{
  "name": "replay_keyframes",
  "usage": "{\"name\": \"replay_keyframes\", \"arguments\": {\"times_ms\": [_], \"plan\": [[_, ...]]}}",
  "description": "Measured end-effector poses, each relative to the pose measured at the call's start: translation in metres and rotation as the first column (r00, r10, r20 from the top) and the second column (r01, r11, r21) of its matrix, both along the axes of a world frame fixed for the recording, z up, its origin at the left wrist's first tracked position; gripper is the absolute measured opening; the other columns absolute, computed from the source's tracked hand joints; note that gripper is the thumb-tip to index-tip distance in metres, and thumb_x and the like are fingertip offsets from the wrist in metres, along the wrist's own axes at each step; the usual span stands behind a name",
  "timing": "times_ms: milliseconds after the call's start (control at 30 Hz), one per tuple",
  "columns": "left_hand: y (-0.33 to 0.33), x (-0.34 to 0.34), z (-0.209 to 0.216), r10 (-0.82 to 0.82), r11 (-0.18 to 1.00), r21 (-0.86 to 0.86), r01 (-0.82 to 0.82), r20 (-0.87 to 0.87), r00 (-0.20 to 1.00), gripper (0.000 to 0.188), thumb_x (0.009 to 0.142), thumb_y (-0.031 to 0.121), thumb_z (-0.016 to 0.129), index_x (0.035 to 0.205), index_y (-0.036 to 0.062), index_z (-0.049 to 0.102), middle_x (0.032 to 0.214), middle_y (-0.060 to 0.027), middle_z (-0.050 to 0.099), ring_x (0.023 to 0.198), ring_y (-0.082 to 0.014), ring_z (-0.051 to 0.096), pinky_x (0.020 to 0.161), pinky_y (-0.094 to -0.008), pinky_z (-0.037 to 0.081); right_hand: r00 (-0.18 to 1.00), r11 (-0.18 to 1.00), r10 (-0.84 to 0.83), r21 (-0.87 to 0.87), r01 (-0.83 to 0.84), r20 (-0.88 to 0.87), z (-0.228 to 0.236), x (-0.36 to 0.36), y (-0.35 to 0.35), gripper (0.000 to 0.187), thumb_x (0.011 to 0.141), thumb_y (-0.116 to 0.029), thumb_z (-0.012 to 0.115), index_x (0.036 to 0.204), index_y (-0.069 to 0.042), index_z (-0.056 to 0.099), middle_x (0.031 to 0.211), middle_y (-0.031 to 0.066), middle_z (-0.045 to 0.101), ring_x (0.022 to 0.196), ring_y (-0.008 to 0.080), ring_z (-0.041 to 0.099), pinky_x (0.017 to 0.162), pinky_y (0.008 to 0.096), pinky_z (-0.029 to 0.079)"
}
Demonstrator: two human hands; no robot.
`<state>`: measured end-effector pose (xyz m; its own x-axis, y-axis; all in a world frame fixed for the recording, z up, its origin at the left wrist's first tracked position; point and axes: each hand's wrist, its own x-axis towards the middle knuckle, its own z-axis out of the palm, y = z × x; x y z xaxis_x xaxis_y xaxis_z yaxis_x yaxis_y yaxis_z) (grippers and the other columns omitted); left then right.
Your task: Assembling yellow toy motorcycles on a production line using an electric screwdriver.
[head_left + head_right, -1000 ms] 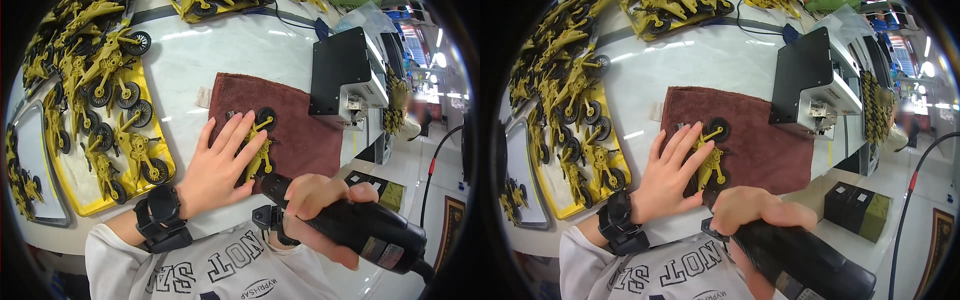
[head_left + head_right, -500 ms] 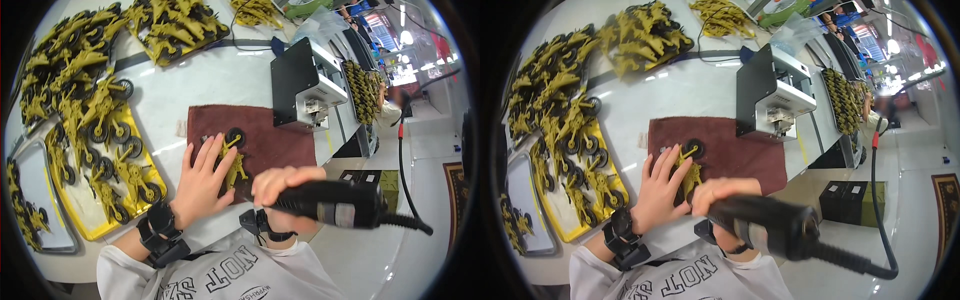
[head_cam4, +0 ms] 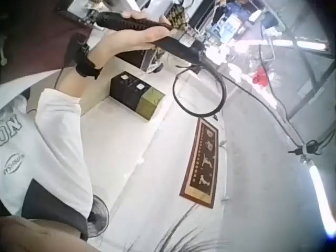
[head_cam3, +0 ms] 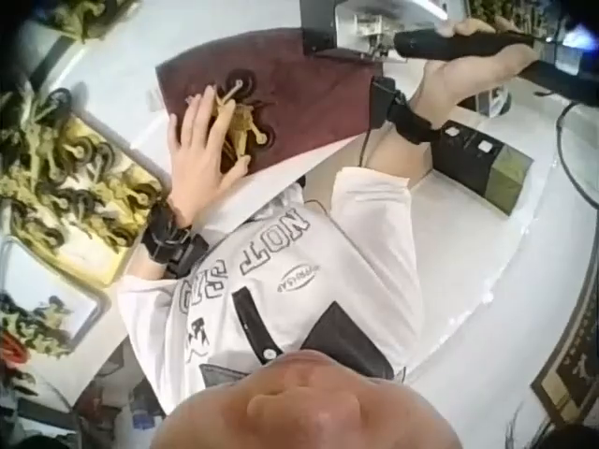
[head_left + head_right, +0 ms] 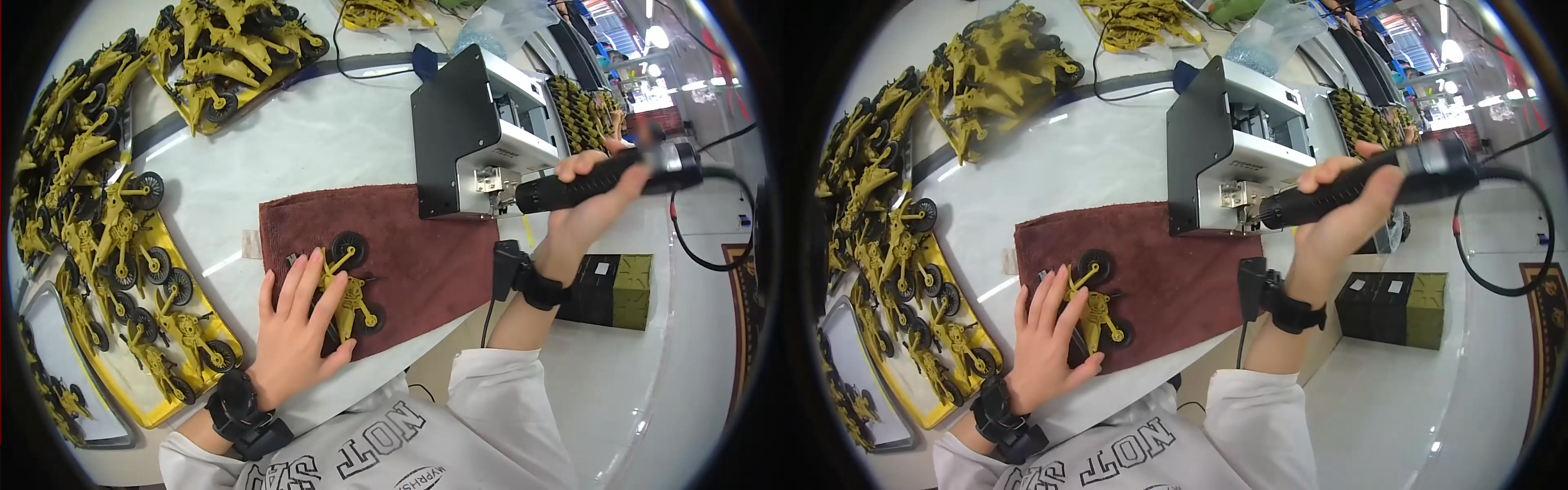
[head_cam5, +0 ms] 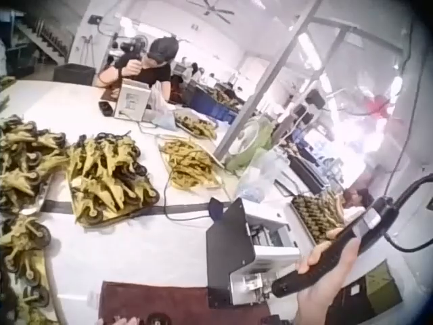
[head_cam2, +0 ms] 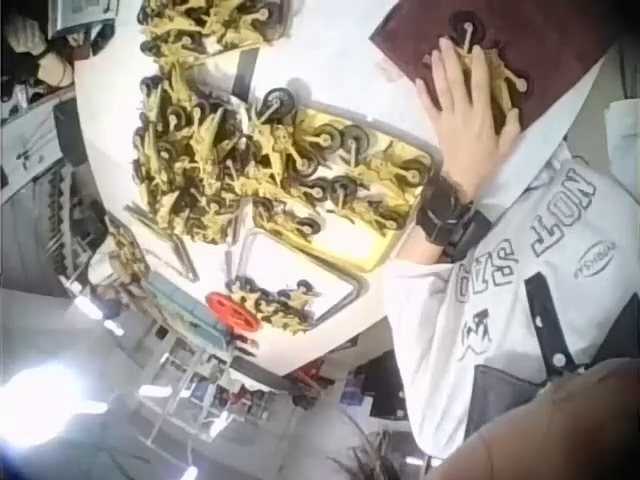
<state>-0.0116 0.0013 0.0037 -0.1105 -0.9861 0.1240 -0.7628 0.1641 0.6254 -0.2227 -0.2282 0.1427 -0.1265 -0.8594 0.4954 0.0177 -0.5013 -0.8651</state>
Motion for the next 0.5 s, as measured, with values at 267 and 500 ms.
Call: {"name": "replay_keyframes", "arguments": {"times_ms": [267,500], "plan": [[-0.001,0.002,-0.001,0.003,1.000,-0.001,-0.003,-0.057,0.998,0.061,0.067,0.034,0.073,0.116,0.0053,0.052,0.148,-0.0262,0.026,0.136,-0.0402,0.027,0.109,-0.0545,0.012,0.818,0.839,0.539,-0.041,-0.543,0.200,-0.011,0.006,0.090,0.071,0.079,-0.065,0.059,0.114,-0.005,0.042,0.061,0.0084,0.054,0.048,0.0216,0.052,0.053,0.0355,0.044],[0.001,0.003,-0.003,0.007,0.999,-0.039,-0.010,-0.087,0.996,0.045,0.065,0.033,0.075,0.105,0.0162,0.062,0.148,-0.0253,0.026,0.135,-0.0373,0.029,0.107,-0.0552,0.017,0.588,0.577,0.807,-0.143,-0.804,-0.054,-0.030,0.073,0.111,0.080,0.079,-0.060,0.064,0.122,-0.001,0.032,0.070,0.0097,0.053,0.055,0.0221,0.053,0.055,0.0351,0.045]]}}
